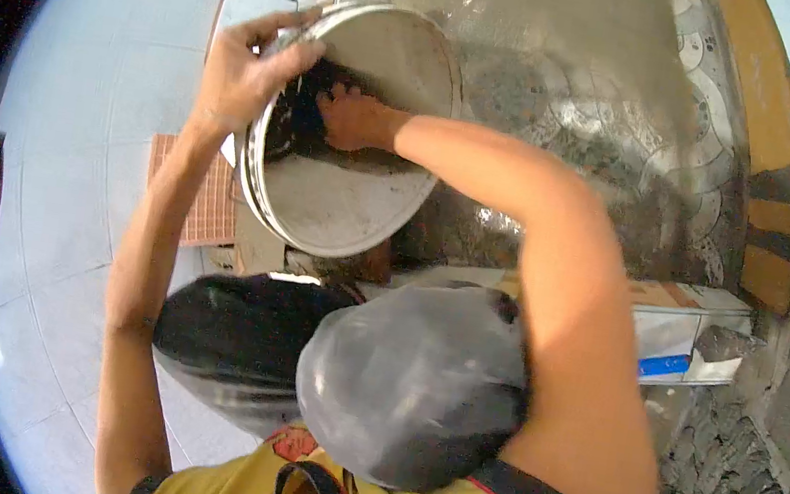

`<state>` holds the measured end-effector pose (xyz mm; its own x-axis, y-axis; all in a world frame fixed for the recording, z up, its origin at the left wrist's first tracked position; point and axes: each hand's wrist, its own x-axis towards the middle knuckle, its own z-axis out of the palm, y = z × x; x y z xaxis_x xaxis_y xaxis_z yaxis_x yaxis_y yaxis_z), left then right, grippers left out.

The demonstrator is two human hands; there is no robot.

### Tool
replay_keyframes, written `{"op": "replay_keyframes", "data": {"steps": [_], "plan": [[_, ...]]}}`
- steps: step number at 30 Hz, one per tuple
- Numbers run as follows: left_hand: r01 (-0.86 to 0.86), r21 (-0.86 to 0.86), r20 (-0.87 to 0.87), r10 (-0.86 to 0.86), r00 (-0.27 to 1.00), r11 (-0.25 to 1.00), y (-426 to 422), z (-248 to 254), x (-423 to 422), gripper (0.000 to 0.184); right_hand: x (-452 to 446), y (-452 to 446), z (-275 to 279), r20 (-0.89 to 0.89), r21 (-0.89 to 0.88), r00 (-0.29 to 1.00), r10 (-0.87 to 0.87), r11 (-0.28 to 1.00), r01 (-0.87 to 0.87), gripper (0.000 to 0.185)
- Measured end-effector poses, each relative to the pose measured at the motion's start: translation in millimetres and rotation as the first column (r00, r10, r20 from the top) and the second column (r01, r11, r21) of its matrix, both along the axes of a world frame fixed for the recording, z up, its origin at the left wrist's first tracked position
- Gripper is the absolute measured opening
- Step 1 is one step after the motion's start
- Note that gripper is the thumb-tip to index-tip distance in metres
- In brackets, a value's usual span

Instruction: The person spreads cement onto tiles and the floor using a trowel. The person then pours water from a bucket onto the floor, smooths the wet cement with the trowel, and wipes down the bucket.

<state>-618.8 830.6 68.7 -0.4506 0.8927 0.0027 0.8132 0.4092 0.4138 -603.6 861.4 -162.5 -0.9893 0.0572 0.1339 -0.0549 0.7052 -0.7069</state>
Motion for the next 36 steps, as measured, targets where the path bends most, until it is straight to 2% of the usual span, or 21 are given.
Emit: {"op": "replay_keyframes", "data": {"steps": [1,2,4,6,8,10,11,12,15,17,19,20,21,22,23,24,25,29,33,35,36], "plan": [[-0.047,0.016,0.088,0.045,0.995,0.999,0.6,4.4,10.6,0.058,-38.2,-11.9,-28.7,-0.144,0.061,0.987,0.066,0.996,-0.058,0.069],[0.009,0.002,-0.048,-0.009,0.999,1.0,-0.9,2.9,5.2,0.059,-71.5,-9.3,-49.2,-0.268,0.144,0.955,0.129,0.985,-0.092,0.075],[-0.022,-0.007,-0.001,0.022,1.0,1.0,3.6,7.6,14.9,0.055,-53.6,5.8,3.0,-0.501,-0.343,0.863,-0.061,0.93,-0.133,0.052],[-0.097,0.108,0.085,0.088,0.992,0.989,0.8,-2.6,12.3,0.049,-78.1,-32.4,-17.1,-0.442,-0.345,0.868,-0.227,0.936,0.069,0.049],[-0.133,0.114,0.2,0.108,0.974,0.985,1.2,3.4,11.1,0.049,-116.8,-39.6,-71.3,-0.242,-0.122,0.943,-0.227,0.972,0.203,0.055],[-0.146,0.12,0.266,0.11,0.958,0.982,-5.1,3.1,5.5,0.049,-123.1,-26.7,-78.4,-0.172,-0.336,0.97,-0.172,0.936,0.107,0.047],[-0.161,0.103,0.309,0.122,0.943,0.982,-10.5,3.7,5.8,0.05,-121.3,-26.3,-86.2,-0.152,-0.498,0.964,-0.217,0.86,0.115,0.042],[-0.148,0.118,0.279,0.11,0.954,0.982,-13.4,3.8,3.1,0.049,-39.5,14.4,1.9,0.231,-0.837,0.973,0.016,0.513,0.19,0.036],[-0.13,0.117,0.291,0.092,0.952,0.985,-21.3,5.1,-4.0,0.049,59.0,66.5,17.3,0.07,-0.997,0.972,0.224,-0.013,0.074,0.045],[-0.116,0.059,0.31,0.092,0.946,0.992,-28.1,1.9,-15.5,0.048,151.3,88.7,29.6,0.071,-0.985,0.991,0.115,-0.149,0.087,0.056],[-0.043,0.135,0.272,0.004,0.962,0.99,-28.0,-3.4,-20.3,0.043,223.2,88.5,24.1,0.129,-0.991,0.989,-0.079,-0.04,0.126,0.064],[-0.066,0.159,0.382,0.0,0.924,0.985,-28.9,-7.5,-23.5,0.04,249.8,76.8,17.0,0.378,-0.925,0.897,-0.229,-0.059,0.375,0.062],[-0.044,0.157,0.358,-0.015,0.934,0.987,-34.7,-7.9,-25.7,0.04,270.4,78.6,-22.0,0.463,-0.669,0.817,-0.344,0.469,0.577,0.062],[-0.034,0.153,0.341,-0.02,0.94,0.988,-35.1,-8.8,-29.2,0.041,294.3,80.6,-48.4,0.542,-0.305,0.726,-0.423,0.706,0.639,0.06],[-0.028,0.149,0.316,-0.021,0.948,0.988,-31.9,-9.3,-28.2,0.041,338.4,76.2,-93.3,0.403,0.038,0.672,-0.62,0.746,0.665,0.058],[-0.022,0.149,0.32,-0.027,0.947,0.989,-32.2,-8.9,-28.5,0.041,367.7,87.4,-67.7,0.572,0.242,0.499,-0.651,0.715,0.656,0.032],[-0.022,0.151,0.322,-0.028,0.946,0.988,-33.2,-9.1,-29.7,0.041,409.0,100.8,-105.0,0.598,0.353,0.446,-0.666,0.718,0.599,0.023],[-0.067,0.142,0.343,0.014,0.939,0.988,-35.9,-4.6,-27.3,0.041,464.9,128.1,-135.4,0.547,0.473,0.179,-0.817,0.479,0.74,0.022],[-0.069,0.155,0.372,0.007,0.928,0.986,-36.8,-7.3,-30.8,0.041,380.6,108.5,-93.5,0.635,0.176,0.369,-0.679,0.592,0.786,0.056],[-0.081,0.133,0.353,0.029,0.935,0.988,-38.2,-5.9,-34.1,0.042,346.6,93.5,-116.6,0.428,0.043,0.574,-0.698,0.651,0.758,0.07],[-0.088,0.122,0.344,0.041,0.938,0.989,-39.3,-5.8,-34.9,0.042,339.7,94.8,-113.0,0.433,0.031,0.538,-0.723,0.608,0.793,0.069]]}}
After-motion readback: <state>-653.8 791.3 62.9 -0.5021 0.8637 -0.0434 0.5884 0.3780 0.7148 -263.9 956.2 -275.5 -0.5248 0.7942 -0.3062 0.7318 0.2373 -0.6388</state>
